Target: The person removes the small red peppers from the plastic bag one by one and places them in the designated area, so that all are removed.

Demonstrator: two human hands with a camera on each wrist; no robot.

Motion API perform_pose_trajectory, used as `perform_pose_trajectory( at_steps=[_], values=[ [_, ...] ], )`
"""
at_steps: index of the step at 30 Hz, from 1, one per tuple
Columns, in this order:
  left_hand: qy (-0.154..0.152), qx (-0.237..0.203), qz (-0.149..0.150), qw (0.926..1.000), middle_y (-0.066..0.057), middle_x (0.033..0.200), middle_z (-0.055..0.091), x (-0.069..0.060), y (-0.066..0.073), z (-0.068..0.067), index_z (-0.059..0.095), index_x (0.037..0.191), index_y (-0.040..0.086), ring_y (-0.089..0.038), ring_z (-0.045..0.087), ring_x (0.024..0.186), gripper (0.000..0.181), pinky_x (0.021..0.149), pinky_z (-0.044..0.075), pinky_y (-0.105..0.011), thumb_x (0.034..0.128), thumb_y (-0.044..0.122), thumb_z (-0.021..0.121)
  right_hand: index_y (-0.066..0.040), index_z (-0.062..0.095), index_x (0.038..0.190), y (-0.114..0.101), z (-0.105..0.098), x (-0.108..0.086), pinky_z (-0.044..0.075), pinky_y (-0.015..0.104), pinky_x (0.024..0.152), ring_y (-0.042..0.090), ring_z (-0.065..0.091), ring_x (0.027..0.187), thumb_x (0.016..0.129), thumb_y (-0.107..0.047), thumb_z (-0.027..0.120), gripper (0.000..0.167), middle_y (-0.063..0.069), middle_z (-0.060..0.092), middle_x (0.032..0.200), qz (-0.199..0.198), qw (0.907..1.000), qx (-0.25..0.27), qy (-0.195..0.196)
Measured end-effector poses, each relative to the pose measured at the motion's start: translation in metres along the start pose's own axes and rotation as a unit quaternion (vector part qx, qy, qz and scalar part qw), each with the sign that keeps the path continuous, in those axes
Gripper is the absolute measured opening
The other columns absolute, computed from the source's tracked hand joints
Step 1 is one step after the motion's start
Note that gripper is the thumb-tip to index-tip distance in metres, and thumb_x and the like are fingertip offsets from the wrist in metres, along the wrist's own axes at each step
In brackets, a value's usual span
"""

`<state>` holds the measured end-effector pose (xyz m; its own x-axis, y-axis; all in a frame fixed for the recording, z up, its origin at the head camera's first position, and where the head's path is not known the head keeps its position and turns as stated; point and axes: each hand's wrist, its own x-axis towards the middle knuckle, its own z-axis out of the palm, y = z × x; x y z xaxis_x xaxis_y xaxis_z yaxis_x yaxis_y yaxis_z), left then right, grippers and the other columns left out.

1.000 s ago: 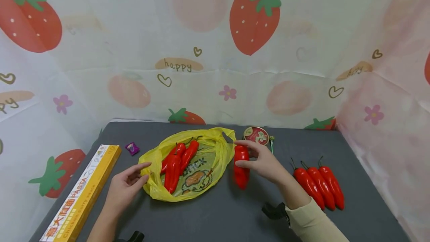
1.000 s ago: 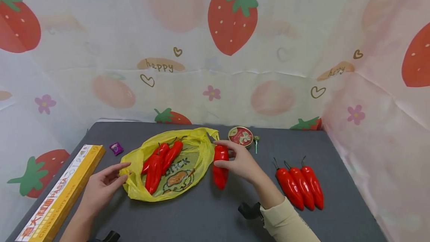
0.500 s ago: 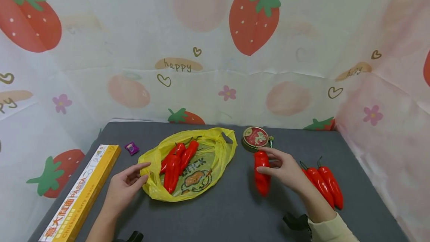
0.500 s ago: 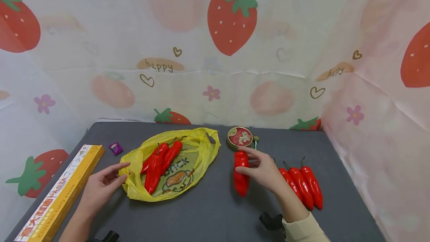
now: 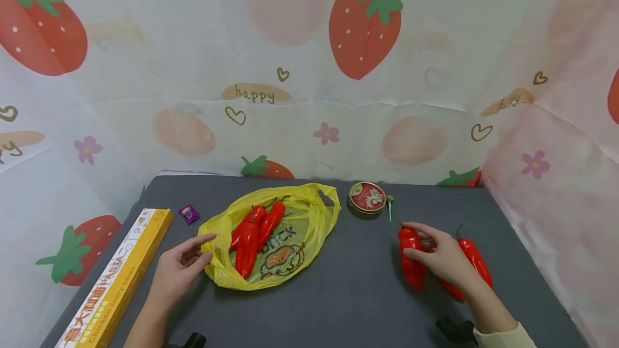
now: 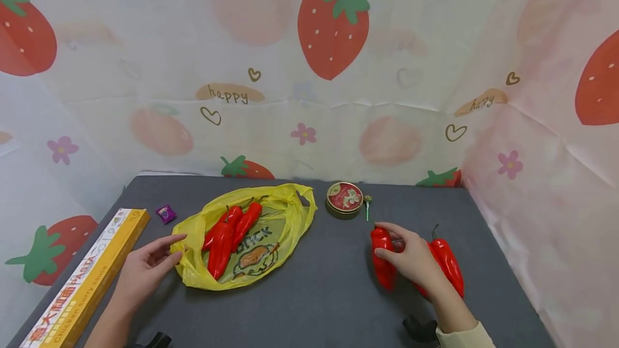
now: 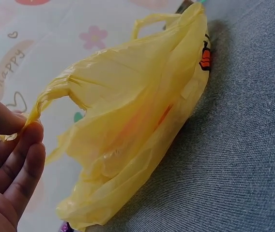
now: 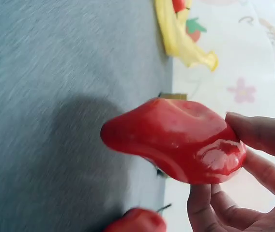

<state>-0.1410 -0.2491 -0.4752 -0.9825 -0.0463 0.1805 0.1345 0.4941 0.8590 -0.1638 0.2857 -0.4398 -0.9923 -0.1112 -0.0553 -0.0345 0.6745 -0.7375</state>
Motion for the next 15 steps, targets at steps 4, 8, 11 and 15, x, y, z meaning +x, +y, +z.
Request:
perform_pose_trajectory(
  at_steps=[4, 8, 11, 15],
  values=[
    [0.001, 0.000, -0.001, 1.0000, -0.014, 0.117, 0.070, 0.000, 0.000, -0.001, 0.068, 0.128, 0.009, -0.006, 0.060, 0.085, 0.033, 0.075, 0.056, -0.015, 0.0973, 0.021, 0.069, -0.017, 0.057, 0.143, 0.009, -0.003, -0.005, 0.057, 0.046, 0.087, 0.033, 0.063, 0.112, 0.090, -0.031, 0.078, 0.059, 0.022, 0.062, 0.132, 0.006, 0.9998, -0.019, 0.004],
    [0.002, -0.003, -0.003, 1.0000, -0.013, 0.117, 0.070, 0.000, 0.000, -0.001, 0.068, 0.128, 0.009, -0.007, 0.060, 0.085, 0.033, 0.074, 0.056, -0.015, 0.0975, 0.021, 0.068, -0.015, 0.058, 0.142, 0.015, -0.004, -0.009, 0.055, 0.045, 0.085, 0.029, 0.062, 0.107, 0.088, -0.031, 0.079, 0.060, 0.021, 0.063, 0.130, 0.016, 0.9990, -0.041, -0.003],
    [0.001, -0.006, -0.003, 1.0000, -0.014, 0.117, 0.070, -0.001, 0.000, -0.001, 0.068, 0.128, 0.009, -0.007, 0.060, 0.085, 0.033, 0.074, 0.056, -0.015, 0.0977, 0.021, 0.068, -0.013, 0.059, 0.141, 0.019, -0.003, -0.011, 0.053, 0.038, 0.077, 0.025, 0.060, 0.097, 0.087, -0.027, 0.080, 0.059, 0.018, 0.065, 0.122, 0.017, 0.9981, -0.058, -0.008],
    [0.001, -0.010, -0.001, 0.9999, -0.014, 0.118, 0.070, -0.001, 0.000, -0.001, 0.068, 0.128, 0.009, -0.007, 0.060, 0.085, 0.032, 0.074, 0.056, -0.015, 0.0976, 0.020, 0.068, -0.012, 0.060, 0.139, 0.020, -0.002, -0.011, 0.049, 0.038, 0.073, 0.023, 0.056, 0.091, 0.086, -0.023, 0.081, 0.058, 0.016, 0.063, 0.115, 0.007, 0.9949, -0.101, 0.005]
  ],
)
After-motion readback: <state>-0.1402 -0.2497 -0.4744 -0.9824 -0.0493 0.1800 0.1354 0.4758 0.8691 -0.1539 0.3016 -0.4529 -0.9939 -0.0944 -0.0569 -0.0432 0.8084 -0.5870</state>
